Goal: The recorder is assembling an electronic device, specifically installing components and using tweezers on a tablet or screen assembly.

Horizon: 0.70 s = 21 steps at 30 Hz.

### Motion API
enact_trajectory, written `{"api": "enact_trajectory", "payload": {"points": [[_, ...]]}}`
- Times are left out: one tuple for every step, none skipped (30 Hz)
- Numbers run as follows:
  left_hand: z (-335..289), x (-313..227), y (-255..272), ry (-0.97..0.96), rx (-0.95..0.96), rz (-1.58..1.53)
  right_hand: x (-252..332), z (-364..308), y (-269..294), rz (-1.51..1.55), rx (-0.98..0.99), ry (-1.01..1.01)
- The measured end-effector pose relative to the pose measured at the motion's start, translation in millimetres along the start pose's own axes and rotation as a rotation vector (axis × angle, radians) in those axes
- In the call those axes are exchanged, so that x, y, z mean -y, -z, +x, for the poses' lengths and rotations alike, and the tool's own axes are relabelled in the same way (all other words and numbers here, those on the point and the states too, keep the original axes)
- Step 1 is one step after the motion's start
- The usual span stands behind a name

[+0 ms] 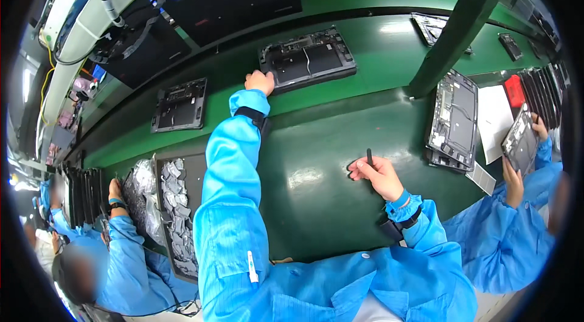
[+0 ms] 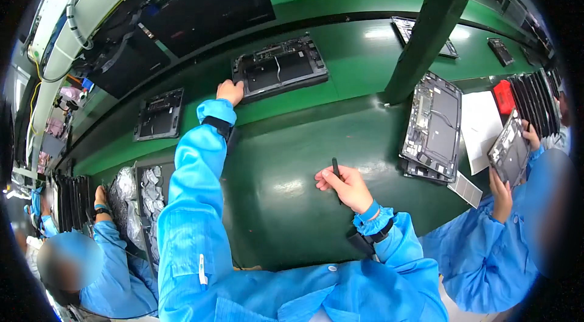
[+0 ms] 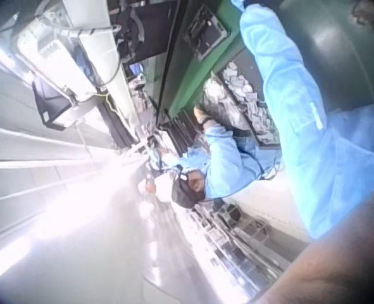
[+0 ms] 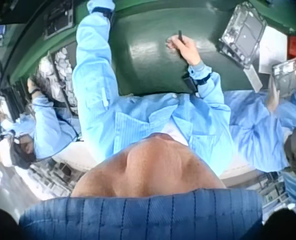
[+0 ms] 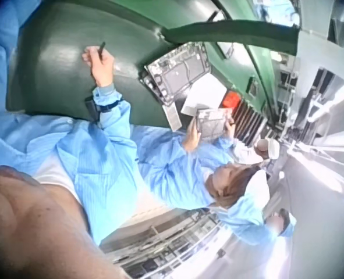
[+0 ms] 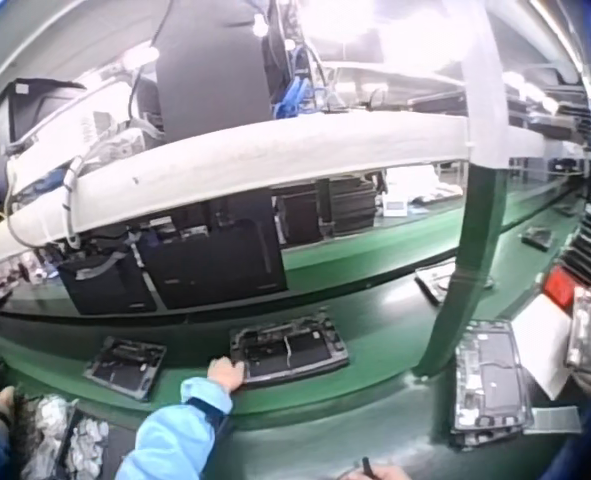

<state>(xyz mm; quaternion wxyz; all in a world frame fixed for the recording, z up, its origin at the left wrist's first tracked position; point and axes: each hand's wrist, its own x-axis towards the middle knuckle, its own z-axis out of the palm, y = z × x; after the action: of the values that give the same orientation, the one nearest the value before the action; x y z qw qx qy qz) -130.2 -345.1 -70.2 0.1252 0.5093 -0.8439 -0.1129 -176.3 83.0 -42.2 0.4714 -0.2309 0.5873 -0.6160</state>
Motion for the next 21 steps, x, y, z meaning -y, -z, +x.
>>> {"api": "enact_trajectory", "payload": {"points": [[-8.5, -19.8, -0.5, 0.094, -0.05, -0.184, -0.4, -1.1, 1.7, -0.005, -0.007, 0.006], [-10.6, -28.5, 1.9, 0.087, -0.044, -0.186, -0.9, -1.5, 1.5, -0.013, -0.004, 0.013], [-12.2, -35.0, 3.8, 0.09, -0.069, -0.388, 0.0, -3.9, 1.0, 0.003, -0.007, 0.01], [-12.7, -36.6, 5.6, 0.097, -0.101, -0.587, -0.1, -4.0, 1.4, 0.005, -0.007, 0.011], [-5.7, -30.4, -2.1, 0.129, -0.158, -0.728, 0.4, -4.4, 0.9, -0.01, 0.01, 0.009], [2.9, -21.0, -6.6, 0.136, -0.162, -0.726, 0.7, -5.0, 0.3, -0.026, 0.028, 0.007], [7.8, -17.2, -7.3, 0.148, -0.14, -0.944, 0.5, -5.9, 1.3, -0.025, 0.028, 0.003], [4.1, -21.8, 2.3, 0.155, -0.111, -1.161, 0.4, -6.6, 3.3, 0.014, 0.008, 0.028], [-1.0, -20.8, 14.5, 0.143, -0.062, -1.267, 0.3, -7.8, 5.2, 0.052, -0.012, 0.053], [-1.8, -12.0, 22.8, 0.095, -0.028, -1.305, 0.7, -9.7, 6.6, 0.057, -0.01, 0.049], [-11.0, -13.8, 38.8, 0.078, 0.057, -1.398, 1.1, -12.6, 8.9, 0.087, -0.114, 0.149], [-20.6, -16.2, 54.7, 0.064, 0.145, -1.49, 3.0, -15.9, 11.4, 0.115, -0.219, 0.247], [-31.3, -14.8, 67.7, 0.032, 0.185, -1.499, 11.1, -20.7, 12.9, 0.105, -0.271, 0.283], [-42.4, -13.1, 77.5, 0.024, 0.27, -1.483, 15.0, -24.1, 17.2, 0.075, -0.304, 0.351], [-49.8, -9.3, 83.2, -0.017, 0.373, -1.42, 20.3, -27.8, 20.3, 0.028, -0.33, 0.373], [-57.0, -5.8, 87.1, -0.058, 0.472, -1.358, 26.6, -30.4, 22.5, -0.021, -0.351, 0.397], [-64.4, -5.8, 87.8, -0.041, 0.484, -1.357, 33.3, -34.3, 22.1, -0.055, -0.355, 0.376], [-70.8, -6.7, 87.1, -0.085, 0.584, -1.267, 37.6, -37.3, 21.4, -0.089, -0.358, 0.356], [-76.8, -7.1, 86.0, -0.13, 0.677, -1.177, 38.2, -38.4, 21.8, -0.101, -0.329, 0.34], [-83.3, -8.4, 83.1, -0.115, 0.684, -1.178, 38.9, -39.6, 21.3, -0.101, -0.328, 0.324], [-89.3, -10.6, 79.3, -0.148, 0.706, -1.113, 39.7, -40.5, 20.1, -0.198, -0.274, 0.316]]}}
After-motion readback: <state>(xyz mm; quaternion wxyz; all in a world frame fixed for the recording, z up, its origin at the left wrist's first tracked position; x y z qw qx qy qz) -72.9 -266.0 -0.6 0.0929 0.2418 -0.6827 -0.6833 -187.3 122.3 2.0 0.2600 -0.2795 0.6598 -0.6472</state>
